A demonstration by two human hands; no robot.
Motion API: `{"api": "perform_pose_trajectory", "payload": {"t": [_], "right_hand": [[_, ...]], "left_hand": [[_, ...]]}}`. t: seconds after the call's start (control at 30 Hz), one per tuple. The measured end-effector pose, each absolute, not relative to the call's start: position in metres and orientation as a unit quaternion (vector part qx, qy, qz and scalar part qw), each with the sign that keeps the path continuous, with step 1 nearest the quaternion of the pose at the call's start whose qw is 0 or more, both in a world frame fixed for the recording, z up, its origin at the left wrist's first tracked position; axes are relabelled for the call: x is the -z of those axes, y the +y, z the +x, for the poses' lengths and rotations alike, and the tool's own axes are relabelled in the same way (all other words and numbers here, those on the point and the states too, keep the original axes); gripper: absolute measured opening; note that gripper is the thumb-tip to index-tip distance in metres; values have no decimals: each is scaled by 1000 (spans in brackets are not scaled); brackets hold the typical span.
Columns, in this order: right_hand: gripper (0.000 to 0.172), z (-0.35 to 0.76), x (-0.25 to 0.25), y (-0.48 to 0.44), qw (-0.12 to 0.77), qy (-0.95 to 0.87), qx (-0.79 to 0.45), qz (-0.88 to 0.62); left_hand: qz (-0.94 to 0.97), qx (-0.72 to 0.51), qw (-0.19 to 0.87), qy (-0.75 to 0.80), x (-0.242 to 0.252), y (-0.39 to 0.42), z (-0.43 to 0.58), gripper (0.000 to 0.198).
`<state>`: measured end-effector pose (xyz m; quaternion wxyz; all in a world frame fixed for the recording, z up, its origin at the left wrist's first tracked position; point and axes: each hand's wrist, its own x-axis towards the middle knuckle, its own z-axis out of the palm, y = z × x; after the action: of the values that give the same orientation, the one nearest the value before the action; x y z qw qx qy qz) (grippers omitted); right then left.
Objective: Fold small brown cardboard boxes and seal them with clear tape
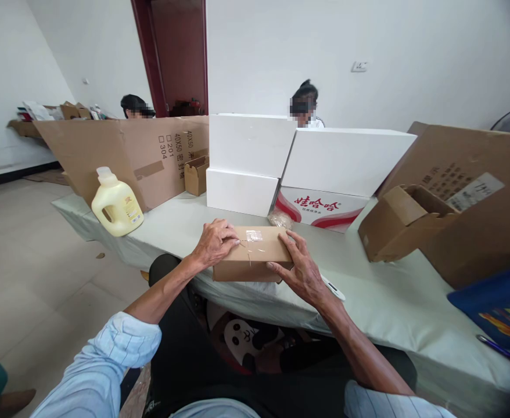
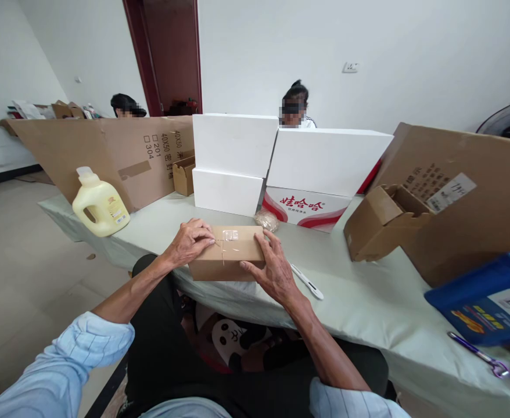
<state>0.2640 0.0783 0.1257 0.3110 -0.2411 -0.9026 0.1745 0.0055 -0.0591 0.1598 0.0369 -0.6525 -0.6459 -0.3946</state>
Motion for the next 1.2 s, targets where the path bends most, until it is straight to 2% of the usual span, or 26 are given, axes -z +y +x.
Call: {"api": "perform_pose_trajectory", "payload": {"t": [0.1,0.2,0.27,0.37,0.47,0.63,0.73,0.8,0.9,1.0,1.07,1.2], "right_hand": [[75,265,-123,78,307,-906,-153,-246],[74,265,-121,78,313,-908,-140,-239],[75,265,-120,78,314,-909,-137,-235],[76,264,-119,77,317,-910,-134,-233],[77,265,-120,75,319,-909,-131,-233],[75,269,-119,70,320,-913,-118,-223],[77,270,-118,70,324,-912,-117,-221],[78,269,-117,69,330,-911,-115,-218],[78,269,-116,68,339,-911,-116,-207],[80,269,-116,67,341,-910,-118,-204],[81,270,-116,67,341,-909,-118,-207],[82,272,-118,63,332,-909,-129,-217]], "left_hand": [[-653,379,33,-655,-163,-61,8,19],[-659,367,13,-657,-166,-65,8,5],[-672,356,-1,-650,-168,-66,7,12],[-683,341,-1,-645,-171,-63,9,8],[-681,341,12,-648,-171,-59,10,17],[-634,437,12,-638,-171,-68,-6,16],[-546,463,37,-697,-171,-87,-34,19],[-482,403,108,-771,-169,-103,-56,21],[-393,243,210,-862,-159,-128,-83,24],[-356,153,197,-900,-146,-141,-97,26],[-378,177,175,-892,-139,-141,-96,31],[-556,350,66,-751,-132,-131,-72,42]]}}
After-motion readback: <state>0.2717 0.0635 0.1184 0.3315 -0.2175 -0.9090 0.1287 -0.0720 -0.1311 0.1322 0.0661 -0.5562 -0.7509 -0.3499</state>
